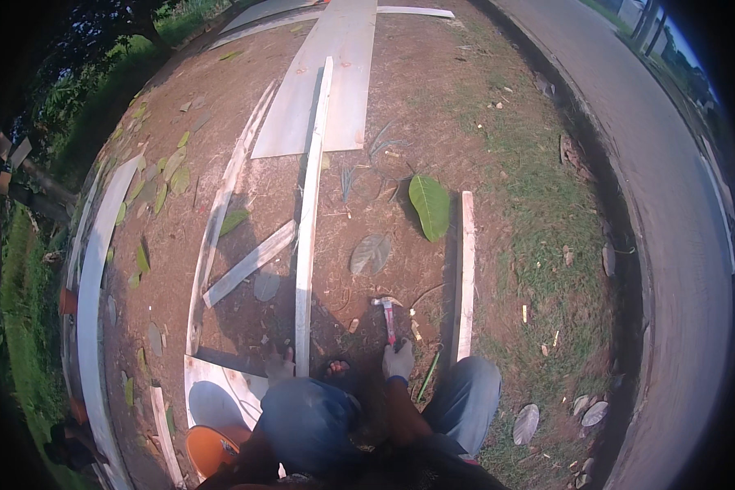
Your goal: The person hammers nails into a white sheet of plywood laid on the ground, repeatedly picking nails from an orange bucket and driving them in with a hammer. The person also repositions a wooden plank and adjusts the plywood during the task.
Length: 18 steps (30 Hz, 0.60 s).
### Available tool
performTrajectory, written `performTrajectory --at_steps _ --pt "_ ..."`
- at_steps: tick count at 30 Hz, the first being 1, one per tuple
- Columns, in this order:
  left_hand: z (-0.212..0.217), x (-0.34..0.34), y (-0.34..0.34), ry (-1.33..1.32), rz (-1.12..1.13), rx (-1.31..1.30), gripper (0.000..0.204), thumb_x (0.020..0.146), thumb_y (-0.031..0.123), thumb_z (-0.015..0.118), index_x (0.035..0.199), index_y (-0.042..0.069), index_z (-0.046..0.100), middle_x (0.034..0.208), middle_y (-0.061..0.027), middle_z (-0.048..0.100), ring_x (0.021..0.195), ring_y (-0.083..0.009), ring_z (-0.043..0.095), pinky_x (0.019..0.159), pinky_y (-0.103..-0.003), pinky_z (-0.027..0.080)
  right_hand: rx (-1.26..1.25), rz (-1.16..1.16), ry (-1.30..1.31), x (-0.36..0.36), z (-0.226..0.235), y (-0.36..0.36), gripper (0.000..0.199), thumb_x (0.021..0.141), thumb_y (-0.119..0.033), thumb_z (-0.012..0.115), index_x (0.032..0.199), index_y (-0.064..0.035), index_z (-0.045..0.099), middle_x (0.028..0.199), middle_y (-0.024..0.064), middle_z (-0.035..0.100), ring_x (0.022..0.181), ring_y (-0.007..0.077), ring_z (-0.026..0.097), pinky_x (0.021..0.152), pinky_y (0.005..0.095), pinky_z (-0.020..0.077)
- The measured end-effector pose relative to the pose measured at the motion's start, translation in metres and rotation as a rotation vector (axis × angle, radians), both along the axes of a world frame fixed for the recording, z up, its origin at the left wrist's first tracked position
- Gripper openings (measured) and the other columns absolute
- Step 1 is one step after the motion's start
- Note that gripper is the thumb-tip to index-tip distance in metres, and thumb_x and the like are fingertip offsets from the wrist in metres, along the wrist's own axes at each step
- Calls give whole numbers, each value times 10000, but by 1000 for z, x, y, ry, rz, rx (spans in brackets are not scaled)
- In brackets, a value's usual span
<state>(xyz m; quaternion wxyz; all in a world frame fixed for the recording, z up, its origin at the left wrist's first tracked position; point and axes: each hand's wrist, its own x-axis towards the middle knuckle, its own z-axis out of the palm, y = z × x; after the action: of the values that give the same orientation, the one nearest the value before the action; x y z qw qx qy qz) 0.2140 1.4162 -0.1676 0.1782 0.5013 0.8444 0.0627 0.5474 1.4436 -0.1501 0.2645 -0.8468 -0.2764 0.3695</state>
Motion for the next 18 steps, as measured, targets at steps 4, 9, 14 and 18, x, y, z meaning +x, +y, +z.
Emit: performTrajectory --at_steps 4,9,14,18 --pt "-24 -74 97 -294 163 -218 889 1005 705 390 1580 27 391 1578 -357 390 1456 -529 384 1230 -566 261 -7 83 47 -11 -19 5 503 858 -274 743 1276 -25 618 1115 223 732 1070 392 708 938 451 534" --pt "-65 -85 189 -548 274 -398 1013 936 816 396 1545 8 446 1595 -354 369 1521 -530 270 1250 -621 129 4 -94 275 61 -39 13 500 831 -315 776 1197 8 667 1019 158 731 897 246 704 786 377 544" --pt "-95 -58 167 -604 139 -602 1070 881 821 500 1585 21 397 1663 -333 245 1557 -518 179 1266 -598 124 -118 -193 213 219 98 44 573 905 -325 705 1349 -1 546 1027 88 621 865 239 643 631 392 564" --pt "-66 -33 180 -500 70 -733 991 902 765 538 1569 40 442 1682 -245 287 1569 -396 255 1279 -503 205 170 -179 -235 335 253 109 528 971 -303 672 1413 -57 523 1150 69 626 873 157 613 650 321 525"
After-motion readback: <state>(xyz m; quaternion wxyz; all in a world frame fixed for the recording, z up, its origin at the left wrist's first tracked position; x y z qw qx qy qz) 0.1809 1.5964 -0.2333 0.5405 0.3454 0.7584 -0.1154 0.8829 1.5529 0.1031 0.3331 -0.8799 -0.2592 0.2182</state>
